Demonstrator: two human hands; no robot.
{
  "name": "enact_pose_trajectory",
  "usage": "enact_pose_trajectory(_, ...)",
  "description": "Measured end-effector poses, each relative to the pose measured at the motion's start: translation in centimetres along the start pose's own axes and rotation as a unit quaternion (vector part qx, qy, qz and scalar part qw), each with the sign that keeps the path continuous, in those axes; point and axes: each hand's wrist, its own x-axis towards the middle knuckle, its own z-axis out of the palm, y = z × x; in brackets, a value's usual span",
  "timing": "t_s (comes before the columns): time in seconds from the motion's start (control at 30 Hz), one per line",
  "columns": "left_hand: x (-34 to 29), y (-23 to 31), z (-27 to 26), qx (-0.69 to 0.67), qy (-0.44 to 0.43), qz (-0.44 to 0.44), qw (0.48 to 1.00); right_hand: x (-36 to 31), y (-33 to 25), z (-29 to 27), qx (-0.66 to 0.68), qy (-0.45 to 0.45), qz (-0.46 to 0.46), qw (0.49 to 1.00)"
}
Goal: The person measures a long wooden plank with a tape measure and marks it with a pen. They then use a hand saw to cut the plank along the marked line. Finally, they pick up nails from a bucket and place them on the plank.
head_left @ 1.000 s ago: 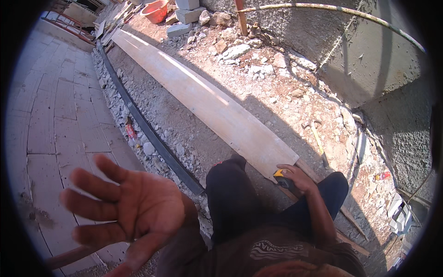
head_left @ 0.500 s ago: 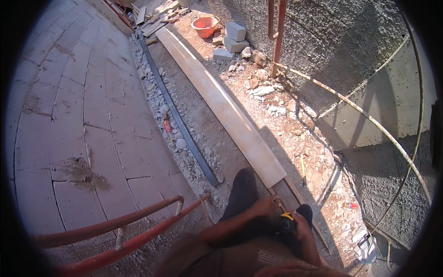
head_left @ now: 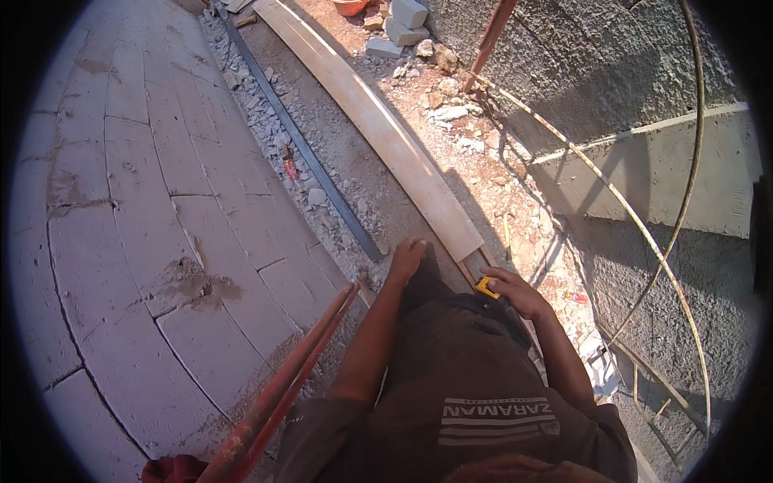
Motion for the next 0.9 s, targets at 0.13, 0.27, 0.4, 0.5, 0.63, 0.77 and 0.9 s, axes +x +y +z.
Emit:
enact_pose_trajectory(0.13,2.1,-0.2,-6.3,-0.157,0.17,-0.157,0.96,1.5,-7.5,0.8,-0.021,-0.007,-0.056,0.998)
enact_pose_trajectory(0.27,4.0,3.4,-8.5,-0.135,0.155,-0.124,0.971,2.6,-11.7,0.6,0.013,0.002,-0.047,0.999)
enact_pose_trajectory(0.4,3.2,12.2,-4.6,-0.091,0.026,-0.087,0.992,3.9,-13.1,-0.8,0.05,0.036,-0.069,0.996)
enact_pose_trajectory(0.5,1.8,18.6,-1.3,-0.117,-0.128,-0.129,0.976,6.5,-14.4,-1.9,0.045,0.083,-0.09,0.991)
enact_pose_trajectory(0.63,3.5,23.6,1.8,-0.273,-0.268,-0.142,0.913,12.6,-19.1,-3.4,-0.116,0.083,-0.178,0.974)
enact_pose_trajectory(0.77,9.7,26.6,0.4,-0.397,-0.192,-0.12,0.889,18.3,-26.8,-7.6,-0.201,-0.099,-0.16,0.961)
enact_pose_trajectory(0.9,13.7,28.2,-4.8,-0.464,-0.041,-0.061,0.883,22.4,-35.0,-12.7,-0.341,-0.069,-0.148,0.926)
